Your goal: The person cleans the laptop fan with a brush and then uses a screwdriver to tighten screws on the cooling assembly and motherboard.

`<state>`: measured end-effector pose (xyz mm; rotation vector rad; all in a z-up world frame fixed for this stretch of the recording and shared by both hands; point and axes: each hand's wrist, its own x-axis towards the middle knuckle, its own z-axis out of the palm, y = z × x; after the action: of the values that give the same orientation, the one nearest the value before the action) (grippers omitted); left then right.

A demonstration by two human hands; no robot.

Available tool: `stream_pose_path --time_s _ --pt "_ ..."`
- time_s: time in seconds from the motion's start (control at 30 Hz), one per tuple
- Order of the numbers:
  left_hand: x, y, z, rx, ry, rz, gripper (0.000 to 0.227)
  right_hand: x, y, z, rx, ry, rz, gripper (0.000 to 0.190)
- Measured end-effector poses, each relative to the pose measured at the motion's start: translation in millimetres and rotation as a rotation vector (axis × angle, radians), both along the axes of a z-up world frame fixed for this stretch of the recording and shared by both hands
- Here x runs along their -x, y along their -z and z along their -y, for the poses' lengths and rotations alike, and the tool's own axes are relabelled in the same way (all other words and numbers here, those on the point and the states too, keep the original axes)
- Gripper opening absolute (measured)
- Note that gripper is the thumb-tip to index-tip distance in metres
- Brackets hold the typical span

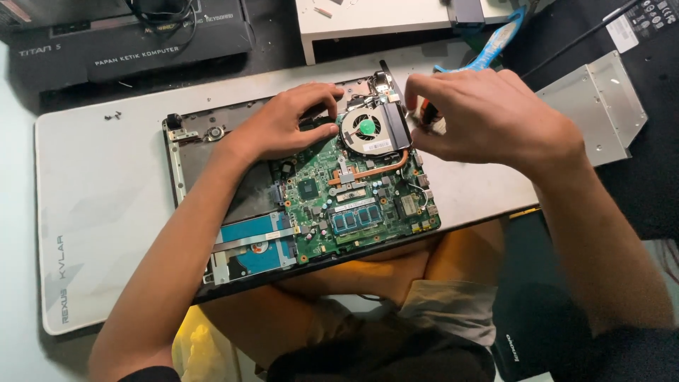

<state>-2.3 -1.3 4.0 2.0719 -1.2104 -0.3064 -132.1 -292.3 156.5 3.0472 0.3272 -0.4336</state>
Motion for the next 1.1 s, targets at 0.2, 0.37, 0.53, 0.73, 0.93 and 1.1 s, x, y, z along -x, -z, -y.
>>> stream_pose_path --time_s 0.2,0.37,0.53,0.73,0.93,1.1 --pt "-7 13 0 0.034 0.027 0.052 0.056 -4 -1 1 0.059 0.031 -0.037 0.029" --pt "-5 12 0 0.046 0.026 0.056 0.054 -6 11 7 0.09 0.045 0.034 0.046" --pt "-7 14 -1 0.048 0.031 0.06 0.057 -3 8 13 0.004 -0.025 0.037 0.024" --pt "-6 11 0 0.031 0.017 0.043 0.056 -2 13 16 0.097 0.037 0.104 0.055" --pt "-7 14 -1 0.037 0.03 0.049 0.059 -2 19 18 0.111 0.062 0.122 0.054" --pt "-7 14 -2 0.068 0.037 0.049 0.058 -4 16 21 -0.06 -0.078 0.105 0.041"
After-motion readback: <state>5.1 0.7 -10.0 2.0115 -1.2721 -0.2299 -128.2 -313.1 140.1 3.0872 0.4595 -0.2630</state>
